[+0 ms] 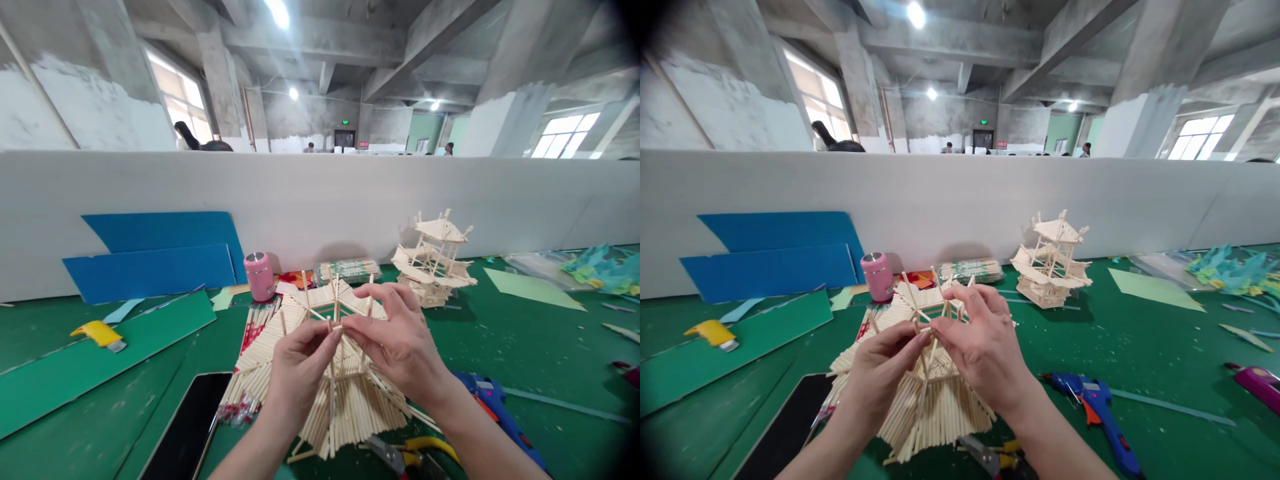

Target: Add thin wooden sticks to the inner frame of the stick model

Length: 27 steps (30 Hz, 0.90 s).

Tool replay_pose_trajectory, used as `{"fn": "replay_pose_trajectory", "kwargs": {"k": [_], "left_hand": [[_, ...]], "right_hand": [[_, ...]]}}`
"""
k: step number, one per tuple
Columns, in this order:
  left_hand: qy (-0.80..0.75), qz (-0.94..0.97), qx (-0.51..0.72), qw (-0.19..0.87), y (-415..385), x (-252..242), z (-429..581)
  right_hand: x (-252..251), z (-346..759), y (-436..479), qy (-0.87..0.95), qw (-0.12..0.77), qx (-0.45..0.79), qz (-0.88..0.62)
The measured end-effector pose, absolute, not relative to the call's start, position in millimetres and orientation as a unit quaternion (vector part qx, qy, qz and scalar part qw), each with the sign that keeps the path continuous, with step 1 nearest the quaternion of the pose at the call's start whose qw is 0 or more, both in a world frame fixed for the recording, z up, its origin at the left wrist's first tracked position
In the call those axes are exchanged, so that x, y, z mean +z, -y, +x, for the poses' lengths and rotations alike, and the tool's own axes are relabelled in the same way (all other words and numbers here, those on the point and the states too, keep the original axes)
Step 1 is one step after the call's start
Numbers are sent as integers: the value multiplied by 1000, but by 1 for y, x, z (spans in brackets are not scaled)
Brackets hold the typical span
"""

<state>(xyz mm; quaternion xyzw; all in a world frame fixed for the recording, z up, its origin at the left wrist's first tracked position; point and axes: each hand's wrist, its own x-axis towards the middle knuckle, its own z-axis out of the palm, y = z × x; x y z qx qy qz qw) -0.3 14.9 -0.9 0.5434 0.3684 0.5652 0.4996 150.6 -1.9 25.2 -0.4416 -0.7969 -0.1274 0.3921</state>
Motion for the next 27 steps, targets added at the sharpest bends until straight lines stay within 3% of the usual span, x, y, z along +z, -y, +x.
{"fn": "replay_pose_trajectory", "kwargs": {"k": [27], "left_hand": [[-355,516,579,522,-15,-10,-2]], "right_hand": [[26,153,0,805,387,-132,-430]]}}
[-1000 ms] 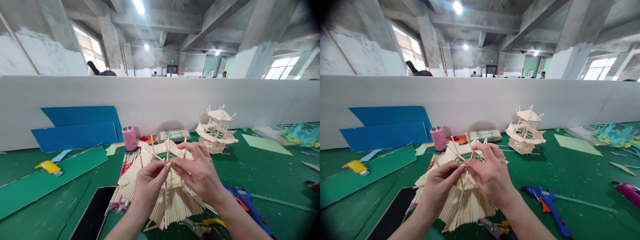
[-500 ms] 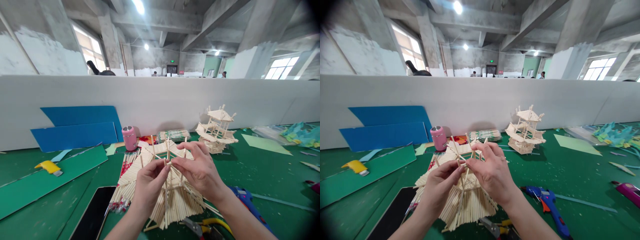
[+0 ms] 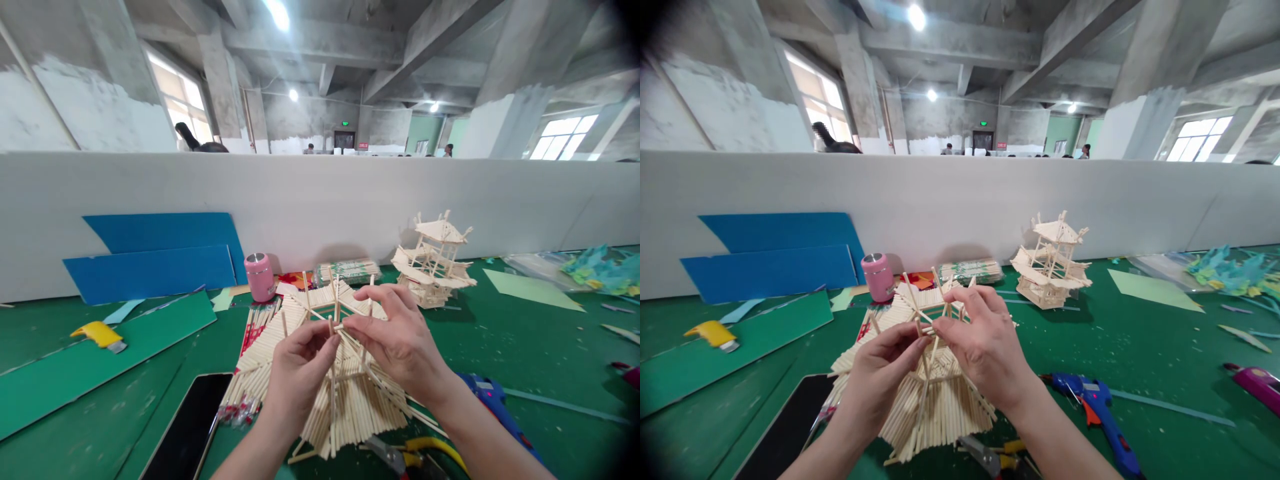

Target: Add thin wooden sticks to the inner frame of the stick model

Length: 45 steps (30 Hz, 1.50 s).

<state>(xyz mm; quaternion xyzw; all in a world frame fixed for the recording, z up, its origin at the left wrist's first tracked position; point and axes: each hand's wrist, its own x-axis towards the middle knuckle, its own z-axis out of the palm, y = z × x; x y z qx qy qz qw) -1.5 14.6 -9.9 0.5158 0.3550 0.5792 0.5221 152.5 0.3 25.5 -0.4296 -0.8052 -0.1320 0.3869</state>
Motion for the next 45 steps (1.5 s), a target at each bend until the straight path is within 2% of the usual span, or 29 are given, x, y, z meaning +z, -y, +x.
{"fn": "replay_pose_trajectory", "kwargs": {"k": [25,33,45], "left_hand": [[-390,507,573,512,-12,-3,-2],[-402,503,571,509,-12,-2,-2],[-411,496,577,503,-11,0,0]], "right_hand": [[26,154,0,808,394,-106,-424],[7,163,5,727,492,-40,-478],[-13,156,8,667,543,40,-509]]}}
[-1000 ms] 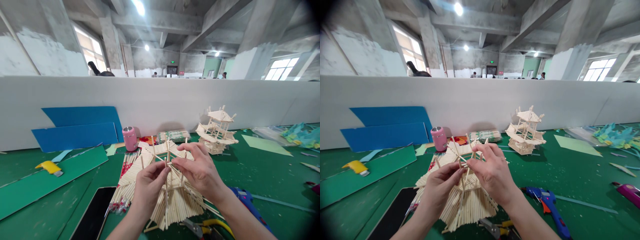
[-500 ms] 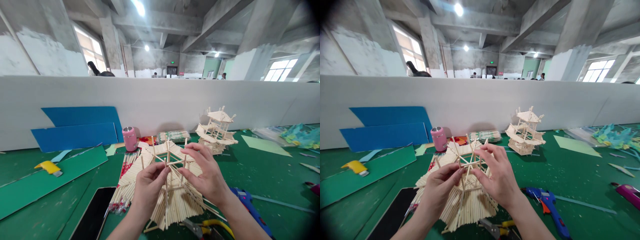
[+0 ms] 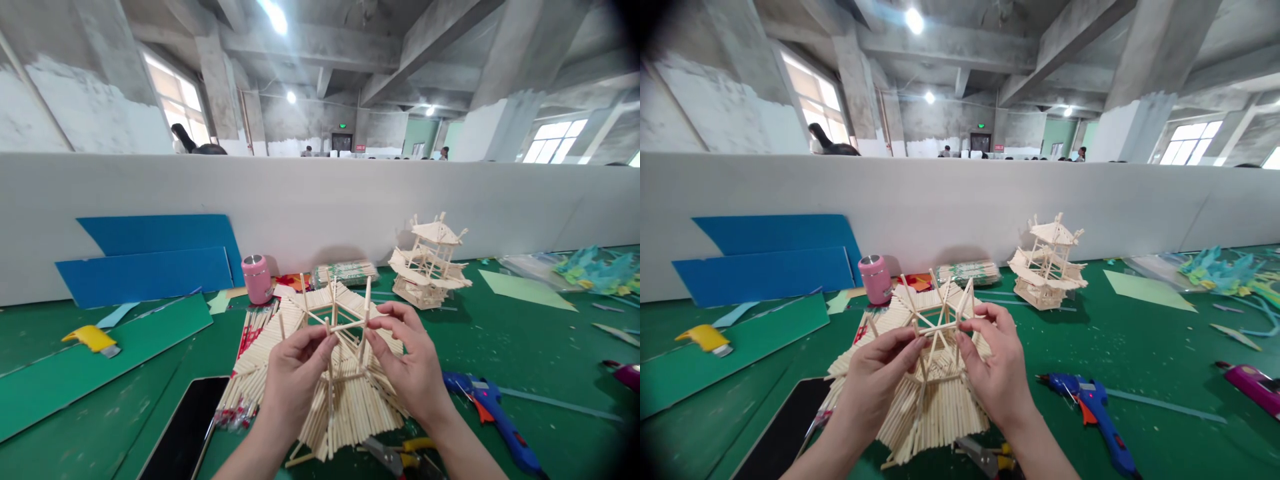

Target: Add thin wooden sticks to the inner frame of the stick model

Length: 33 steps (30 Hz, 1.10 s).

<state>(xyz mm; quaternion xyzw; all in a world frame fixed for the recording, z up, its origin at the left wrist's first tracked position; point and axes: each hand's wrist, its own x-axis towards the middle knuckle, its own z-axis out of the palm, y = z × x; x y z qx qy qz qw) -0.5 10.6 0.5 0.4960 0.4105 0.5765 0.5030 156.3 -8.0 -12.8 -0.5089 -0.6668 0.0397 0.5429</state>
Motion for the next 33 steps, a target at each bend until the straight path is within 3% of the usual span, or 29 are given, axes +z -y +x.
{"fn": "replay_pose_trajectory", "kwargs": {"k": [33], "left_hand": [[-409,498,576,502,-11,0,1]], "right_hand": [[-16,155,7,665,549,55,-504]]}}
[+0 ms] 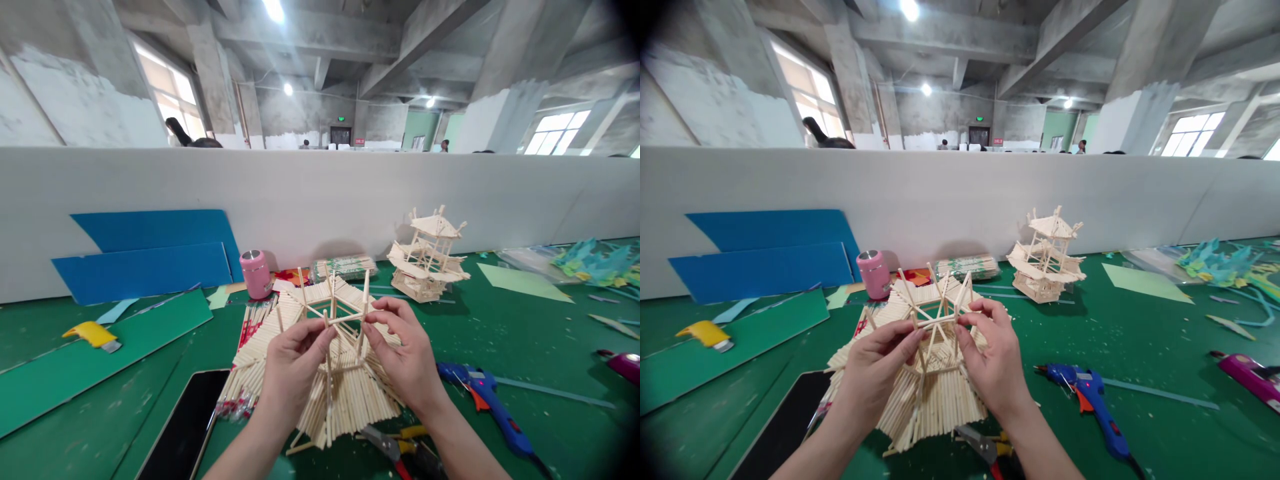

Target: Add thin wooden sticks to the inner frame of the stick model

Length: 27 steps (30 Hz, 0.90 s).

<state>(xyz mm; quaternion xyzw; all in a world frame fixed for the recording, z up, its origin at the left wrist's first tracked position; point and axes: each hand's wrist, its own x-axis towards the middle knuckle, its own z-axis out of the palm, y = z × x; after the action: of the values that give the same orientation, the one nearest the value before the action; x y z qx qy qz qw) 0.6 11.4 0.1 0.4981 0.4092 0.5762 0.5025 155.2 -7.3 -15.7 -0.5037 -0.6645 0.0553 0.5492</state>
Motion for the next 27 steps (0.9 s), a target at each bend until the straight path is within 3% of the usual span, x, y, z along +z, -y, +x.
{"fn": "replay_pose_trajectory", "kwargs": {"k": [27], "left_hand": [[-394,497,578,513,-13,-4,0]], "right_hand": [[-16,154,8,662,550,69,-504]]}}
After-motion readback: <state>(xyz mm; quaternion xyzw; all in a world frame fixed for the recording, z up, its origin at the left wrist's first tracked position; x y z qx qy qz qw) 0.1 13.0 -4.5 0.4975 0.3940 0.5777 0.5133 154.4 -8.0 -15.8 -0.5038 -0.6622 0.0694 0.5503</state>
